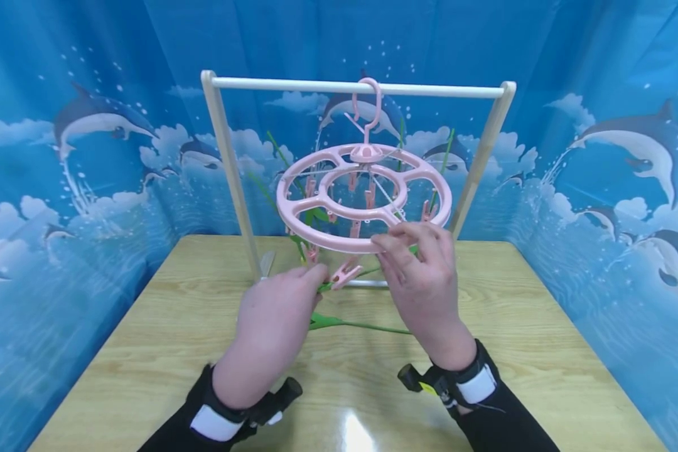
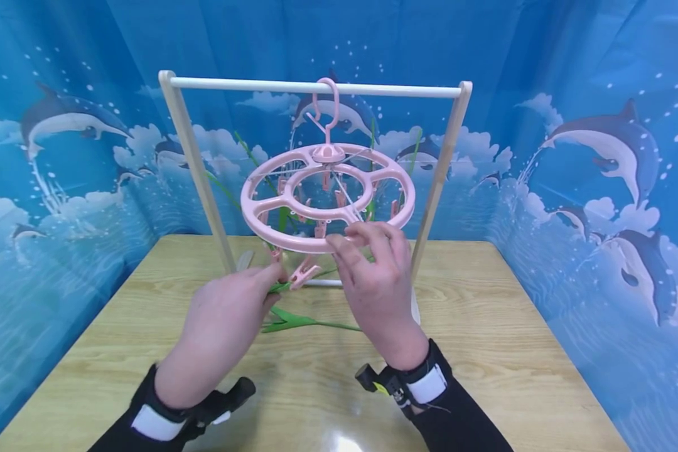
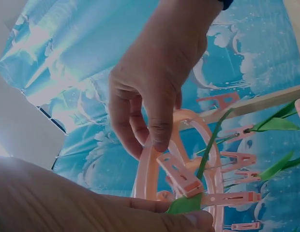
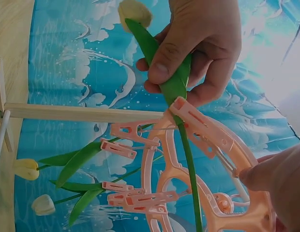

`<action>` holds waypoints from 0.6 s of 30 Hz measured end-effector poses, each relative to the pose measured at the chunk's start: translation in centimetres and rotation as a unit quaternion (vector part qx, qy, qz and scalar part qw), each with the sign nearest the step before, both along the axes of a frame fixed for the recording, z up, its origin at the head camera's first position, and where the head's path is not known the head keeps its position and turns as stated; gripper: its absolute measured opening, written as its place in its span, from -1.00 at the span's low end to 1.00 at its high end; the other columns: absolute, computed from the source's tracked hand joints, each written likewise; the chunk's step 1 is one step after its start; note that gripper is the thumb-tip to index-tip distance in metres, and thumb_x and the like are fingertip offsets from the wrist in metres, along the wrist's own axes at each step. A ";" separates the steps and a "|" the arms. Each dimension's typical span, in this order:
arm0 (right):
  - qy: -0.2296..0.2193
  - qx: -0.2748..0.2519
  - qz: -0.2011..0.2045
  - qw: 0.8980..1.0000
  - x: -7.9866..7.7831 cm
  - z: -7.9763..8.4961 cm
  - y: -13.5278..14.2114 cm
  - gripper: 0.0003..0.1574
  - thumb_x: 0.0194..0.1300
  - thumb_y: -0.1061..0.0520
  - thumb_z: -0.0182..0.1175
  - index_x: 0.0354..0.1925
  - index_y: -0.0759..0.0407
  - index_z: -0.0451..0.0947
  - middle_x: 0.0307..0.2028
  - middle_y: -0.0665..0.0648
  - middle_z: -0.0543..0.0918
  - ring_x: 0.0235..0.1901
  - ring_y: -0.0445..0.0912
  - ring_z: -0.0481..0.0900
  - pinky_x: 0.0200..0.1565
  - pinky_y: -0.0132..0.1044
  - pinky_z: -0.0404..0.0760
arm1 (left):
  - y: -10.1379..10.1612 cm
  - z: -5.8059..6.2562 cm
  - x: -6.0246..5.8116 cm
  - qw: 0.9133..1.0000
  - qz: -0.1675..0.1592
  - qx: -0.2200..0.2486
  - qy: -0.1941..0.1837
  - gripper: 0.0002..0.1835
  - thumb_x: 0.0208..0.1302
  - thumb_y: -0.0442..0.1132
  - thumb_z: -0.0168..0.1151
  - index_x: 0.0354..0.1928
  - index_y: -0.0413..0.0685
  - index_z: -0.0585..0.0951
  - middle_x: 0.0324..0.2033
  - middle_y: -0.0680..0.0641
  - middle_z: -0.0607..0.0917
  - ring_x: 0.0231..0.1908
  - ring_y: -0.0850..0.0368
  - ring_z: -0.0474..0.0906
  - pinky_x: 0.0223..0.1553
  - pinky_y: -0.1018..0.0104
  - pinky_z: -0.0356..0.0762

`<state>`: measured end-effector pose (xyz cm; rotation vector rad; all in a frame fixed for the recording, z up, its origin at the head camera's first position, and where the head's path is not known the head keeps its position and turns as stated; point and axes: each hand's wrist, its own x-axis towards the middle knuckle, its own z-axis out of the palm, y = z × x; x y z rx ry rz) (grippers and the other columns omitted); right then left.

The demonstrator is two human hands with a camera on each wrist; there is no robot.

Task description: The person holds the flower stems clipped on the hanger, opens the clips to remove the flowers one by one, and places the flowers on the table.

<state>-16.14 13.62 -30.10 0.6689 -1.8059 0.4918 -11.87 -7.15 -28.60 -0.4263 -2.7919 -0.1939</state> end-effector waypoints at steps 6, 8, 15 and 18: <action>-0.005 0.002 0.004 1.000 0.2 0.1 -0.1 -0.76 0.24 0.21 0.44 -0.10 0.08 0.72 -0.08 0.25 0.67 -0.06 0.22 0.53 0.16 0.11 0.46 | -0.3 0.3 0.3 0.999 -0.016 0.010 0.034 -0.66 0.16 -0.14 0.52 -0.01 0.30 0.72 -0.09 0.13 0.77 -0.32 0.14 0.63 -0.46 0.34 0.59; -0.010 0.003 0.007 1.000 0.2 0.1 -0.1 -0.74 0.22 0.22 0.45 -0.09 0.09 0.72 -0.07 0.26 0.67 -0.05 0.22 0.53 0.21 0.13 0.44 | -0.4 0.4 0.2 0.999 -0.023 0.017 0.039 -0.66 0.13 -0.14 0.54 -0.02 0.31 0.74 -0.04 0.12 0.76 -0.27 0.13 0.61 -0.40 0.33 0.60; -0.041 0.013 0.015 0.999 0.5 0.2 0.1 -0.67 0.19 0.26 0.44 -0.04 0.13 0.69 0.02 0.27 0.64 0.04 0.23 0.50 0.37 0.15 0.32 | -0.3 0.2 -0.2 0.997 -0.049 0.026 0.046 -0.71 0.14 -0.11 0.54 -0.08 0.31 0.76 -0.13 0.15 0.78 -0.28 0.16 0.61 -0.33 0.34 0.59; -0.056 0.019 0.025 0.998 0.9 0.4 0.2 -0.58 0.19 0.24 0.42 0.05 0.14 0.66 0.06 0.29 0.62 0.06 0.23 0.50 0.34 0.18 0.32 | -0.1 0.0 -0.4 0.998 -0.055 0.013 0.038 -0.71 0.13 -0.09 0.53 -0.08 0.32 0.75 -0.15 0.17 0.79 -0.28 0.19 0.62 -0.33 0.37 0.59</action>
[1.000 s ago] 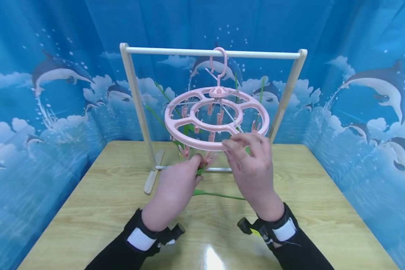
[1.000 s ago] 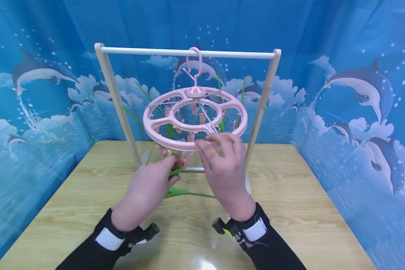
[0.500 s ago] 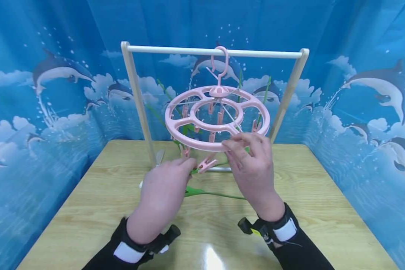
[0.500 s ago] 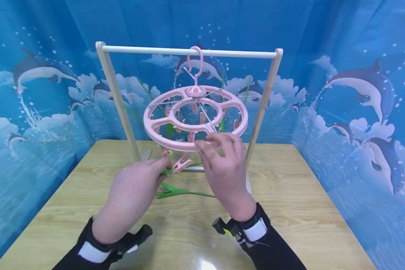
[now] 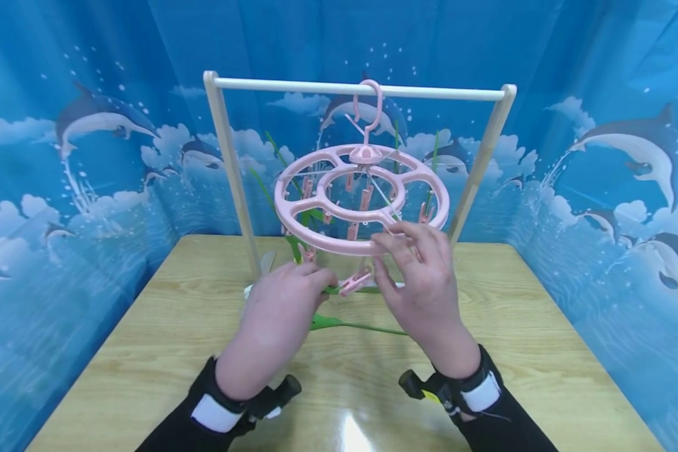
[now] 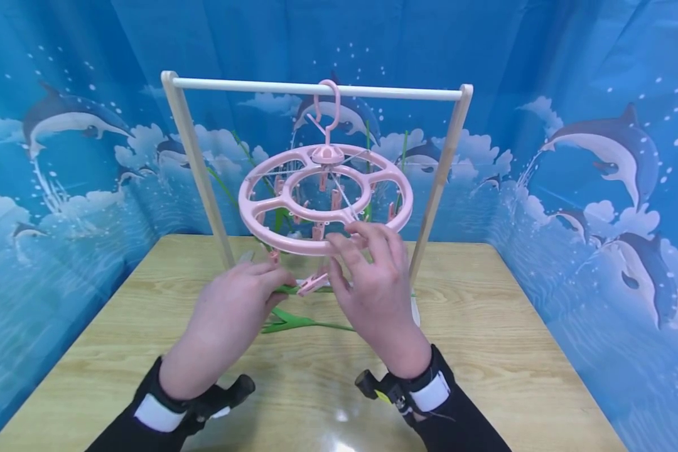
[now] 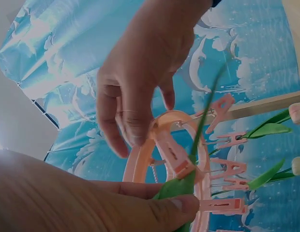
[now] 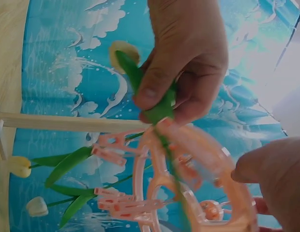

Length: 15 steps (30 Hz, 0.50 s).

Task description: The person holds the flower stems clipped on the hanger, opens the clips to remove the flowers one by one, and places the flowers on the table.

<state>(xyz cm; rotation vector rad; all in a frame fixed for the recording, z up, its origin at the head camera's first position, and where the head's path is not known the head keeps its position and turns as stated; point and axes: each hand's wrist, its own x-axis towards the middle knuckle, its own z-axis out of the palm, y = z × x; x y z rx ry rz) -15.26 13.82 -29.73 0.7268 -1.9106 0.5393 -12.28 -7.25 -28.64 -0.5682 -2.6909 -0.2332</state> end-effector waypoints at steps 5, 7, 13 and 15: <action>0.017 -0.019 0.027 0.999 1.3 0.8 0.2 -0.62 0.25 0.18 0.32 0.04 0.23 0.63 0.00 0.30 0.62 -0.07 0.22 0.53 0.12 0.06 0.45 | 0.3 -0.2 -0.1 1.000 -0.001 -0.014 -0.016 -0.69 0.11 -0.08 0.54 -0.07 0.33 0.73 -0.16 0.17 0.78 -0.28 0.22 0.63 -0.32 0.36 0.63; 0.024 -0.025 0.042 0.998 2.0 1.1 0.3 -0.68 0.27 0.15 0.27 -0.03 0.26 0.65 -0.10 0.25 0.66 -0.17 0.15 0.57 -0.03 -0.03 0.53 | 0.4 -0.2 -0.1 1.000 -0.001 -0.013 -0.018 -0.69 0.11 -0.09 0.54 -0.08 0.33 0.73 -0.17 0.18 0.78 -0.28 0.22 0.63 -0.33 0.36 0.63; -0.099 0.036 0.014 0.994 3.4 1.7 1.2 -0.87 0.31 0.06 0.31 -0.26 0.09 0.71 -0.36 -0.02 0.73 -0.35 -0.15 0.67 -0.31 -0.27 0.69 | 0.6 -0.2 -0.1 1.000 -0.005 -0.011 -0.011 -0.71 0.12 -0.09 0.54 -0.10 0.34 0.73 -0.18 0.20 0.78 -0.30 0.24 0.62 -0.33 0.38 0.61; -0.145 0.070 -0.022 0.987 3.5 1.7 1.3 -0.83 0.32 -0.02 0.35 -0.26 0.04 0.73 -0.34 -0.05 0.75 -0.33 -0.16 0.69 -0.32 -0.28 0.69 | 0.6 -0.2 -0.1 1.000 -0.005 -0.010 -0.010 -0.72 0.12 -0.09 0.54 -0.11 0.34 0.73 -0.18 0.20 0.78 -0.30 0.24 0.63 -0.34 0.38 0.60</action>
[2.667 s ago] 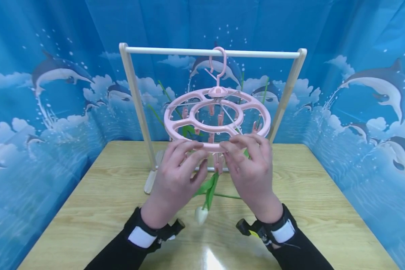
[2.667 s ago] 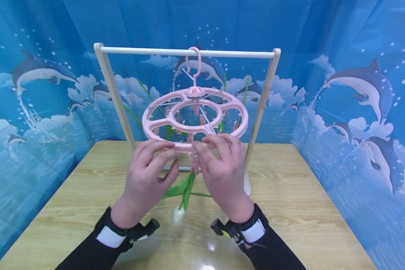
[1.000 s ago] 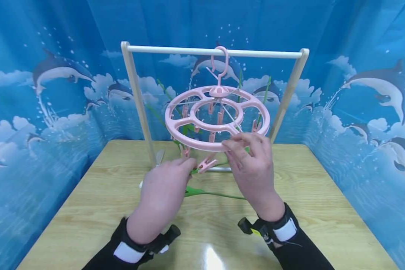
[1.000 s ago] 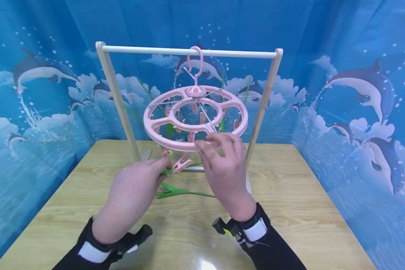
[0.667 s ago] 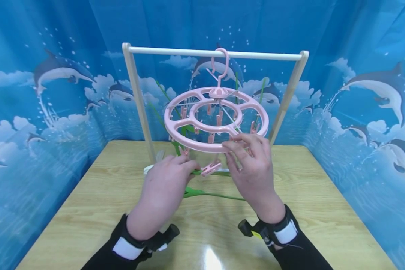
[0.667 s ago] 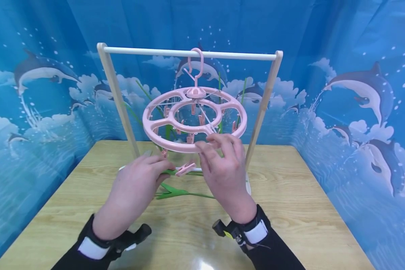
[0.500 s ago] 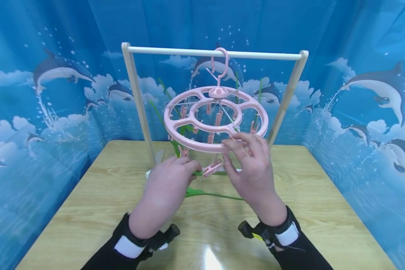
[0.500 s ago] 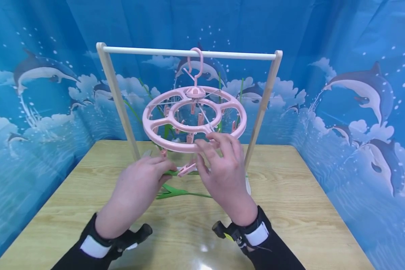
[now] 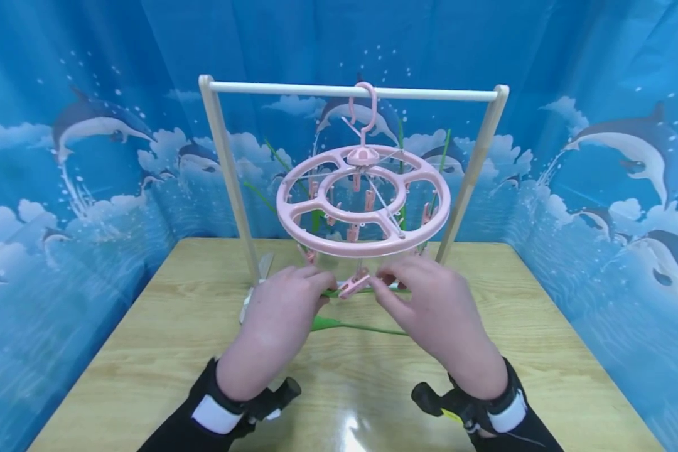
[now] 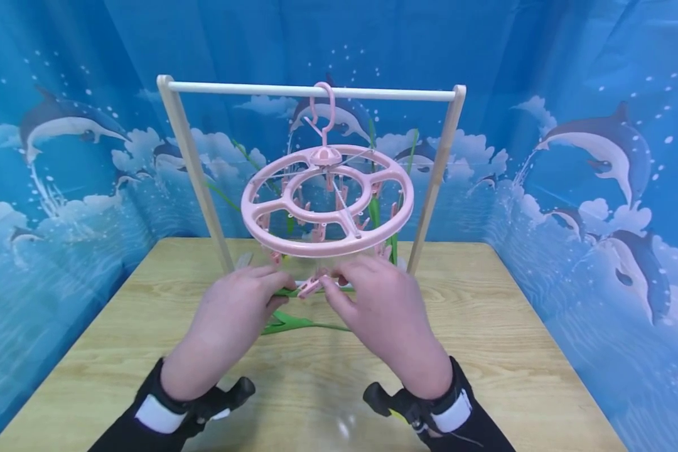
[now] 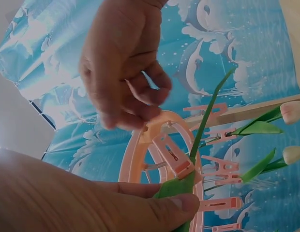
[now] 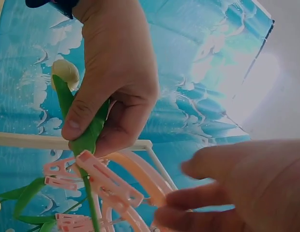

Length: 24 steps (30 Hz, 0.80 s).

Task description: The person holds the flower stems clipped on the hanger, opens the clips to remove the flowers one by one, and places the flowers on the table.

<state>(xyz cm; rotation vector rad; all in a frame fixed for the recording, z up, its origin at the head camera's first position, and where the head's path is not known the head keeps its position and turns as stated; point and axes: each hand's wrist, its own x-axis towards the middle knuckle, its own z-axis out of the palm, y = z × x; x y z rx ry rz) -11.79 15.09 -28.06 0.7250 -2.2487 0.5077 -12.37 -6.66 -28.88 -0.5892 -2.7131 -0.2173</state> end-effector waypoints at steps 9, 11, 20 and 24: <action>-0.023 0.073 -0.031 0.997 -1.1 -0.4 -0.2 -0.47 0.26 -0.17 0.40 0.09 0.08 0.71 0.12 0.06 0.72 -0.03 0.02 0.66 -0.09 -0.13 0.70 | -0.1 -0.3 0.1 1.000 -0.004 0.021 0.008 -0.71 0.10 -0.10 0.55 -0.12 0.32 0.73 -0.18 0.20 0.77 -0.26 0.23 0.65 -0.28 0.37 0.63; -0.022 0.076 -0.032 0.996 -1.3 -0.5 -0.3 -0.47 0.27 -0.16 0.38 0.10 0.08 0.70 0.17 0.06 0.69 -0.01 0.04 0.63 -0.04 -0.11 0.67 | -0.2 -0.2 0.1 1.000 -0.006 0.024 0.012 -0.72 0.10 -0.10 0.55 -0.12 0.32 0.73 -0.19 0.20 0.77 -0.26 0.24 0.64 -0.29 0.38 0.62; -0.068 0.032 -0.016 0.997 -1.8 -0.7 -0.8 -0.69 0.29 -0.11 0.34 -0.10 0.01 0.72 -0.11 -0.03 0.78 0.00 -0.02 0.58 0.06 -0.11 0.61 | -0.2 -0.1 -0.1 0.998 -0.015 0.038 0.039 -0.73 0.11 -0.11 0.55 -0.13 0.30 0.74 -0.18 0.21 0.77 -0.30 0.24 0.61 -0.34 0.43 0.57; -0.067 0.014 -0.015 0.998 -1.8 -0.8 -0.9 -0.74 0.25 -0.07 0.39 -0.16 0.01 0.71 -0.20 -0.04 0.78 -0.09 -0.02 0.57 -0.04 -0.13 0.60 | -0.3 -0.1 0.0 0.997 -0.015 0.048 0.055 -0.74 0.12 -0.12 0.54 -0.14 0.29 0.74 -0.17 0.20 0.77 -0.29 0.22 0.62 -0.35 0.43 0.57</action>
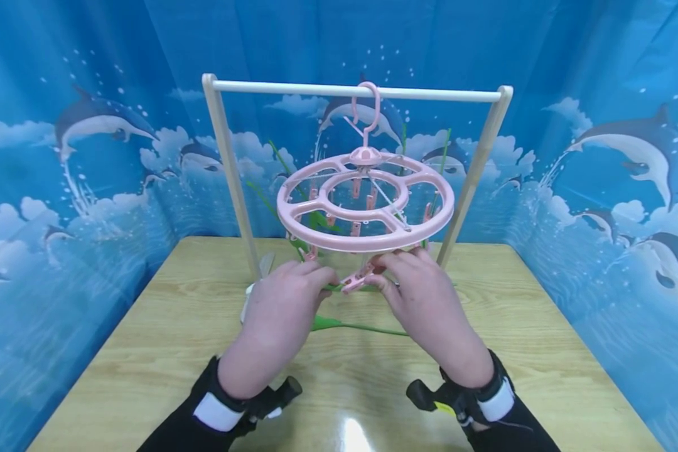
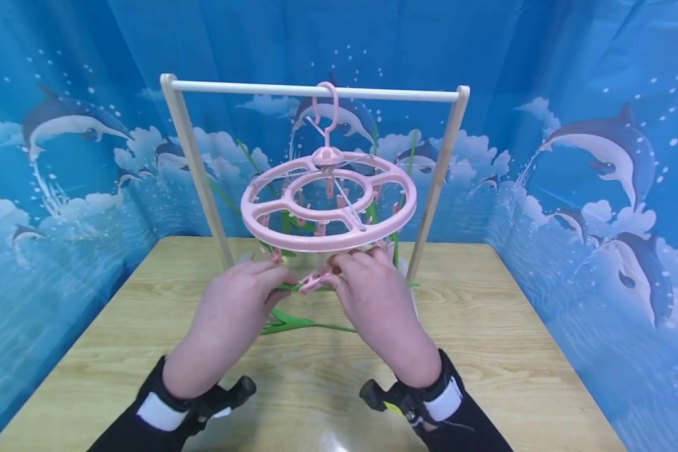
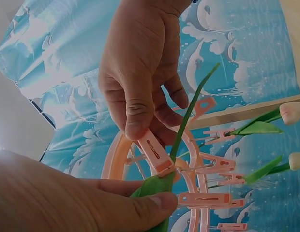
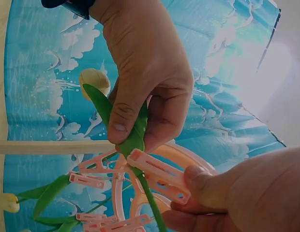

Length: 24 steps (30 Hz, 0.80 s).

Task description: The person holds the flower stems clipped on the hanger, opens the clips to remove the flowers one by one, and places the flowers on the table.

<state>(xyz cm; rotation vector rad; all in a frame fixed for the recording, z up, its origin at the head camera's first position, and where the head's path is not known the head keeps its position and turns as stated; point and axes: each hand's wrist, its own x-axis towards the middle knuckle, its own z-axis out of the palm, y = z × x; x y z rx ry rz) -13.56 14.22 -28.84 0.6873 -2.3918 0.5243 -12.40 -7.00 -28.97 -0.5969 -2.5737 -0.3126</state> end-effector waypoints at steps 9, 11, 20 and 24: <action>0.061 -0.043 0.004 0.997 0.1 -0.3 0.1 -0.82 0.22 0.02 0.44 -0.28 0.10 0.72 -0.31 0.01 0.79 -0.22 -0.02 0.56 -0.22 -0.19 0.55 | -0.2 0.1 0.3 0.999 -0.012 0.023 0.021 -0.76 0.14 -0.14 0.54 -0.15 0.29 0.74 -0.19 0.21 0.77 -0.31 0.22 0.61 -0.36 0.45 0.55; 0.075 -0.055 0.009 0.996 0.1 -0.4 0.0 -0.81 0.22 0.04 0.44 -0.30 0.12 0.71 -0.34 0.02 0.78 -0.24 -0.02 0.54 -0.24 -0.19 0.53 | -0.2 0.2 0.3 0.999 -0.013 0.027 0.018 -0.75 0.13 -0.15 0.55 -0.15 0.28 0.75 -0.19 0.20 0.77 -0.29 0.21 0.62 -0.34 0.44 0.56; 0.082 -0.078 0.016 0.993 0.1 -0.4 0.0 -0.77 0.23 0.04 0.42 -0.27 0.17 0.69 -0.34 0.04 0.77 -0.23 -0.01 0.53 -0.21 -0.16 0.52 | -0.3 0.2 0.2 1.000 -0.007 0.022 0.012 -0.76 0.11 -0.15 0.55 -0.18 0.30 0.75 -0.24 0.19 0.77 -0.35 0.21 0.59 -0.42 0.46 0.50; 0.036 -0.068 0.002 0.997 0.0 -0.3 -0.2 -0.71 0.31 -0.01 0.34 -0.16 0.17 0.67 -0.27 0.05 0.74 -0.17 -0.01 0.55 0.02 -0.07 0.57 | -0.3 0.1 0.2 1.000 -0.003 0.017 0.007 -0.77 0.12 -0.14 0.55 -0.18 0.30 0.75 -0.20 0.20 0.79 -0.34 0.20 0.61 -0.41 0.44 0.52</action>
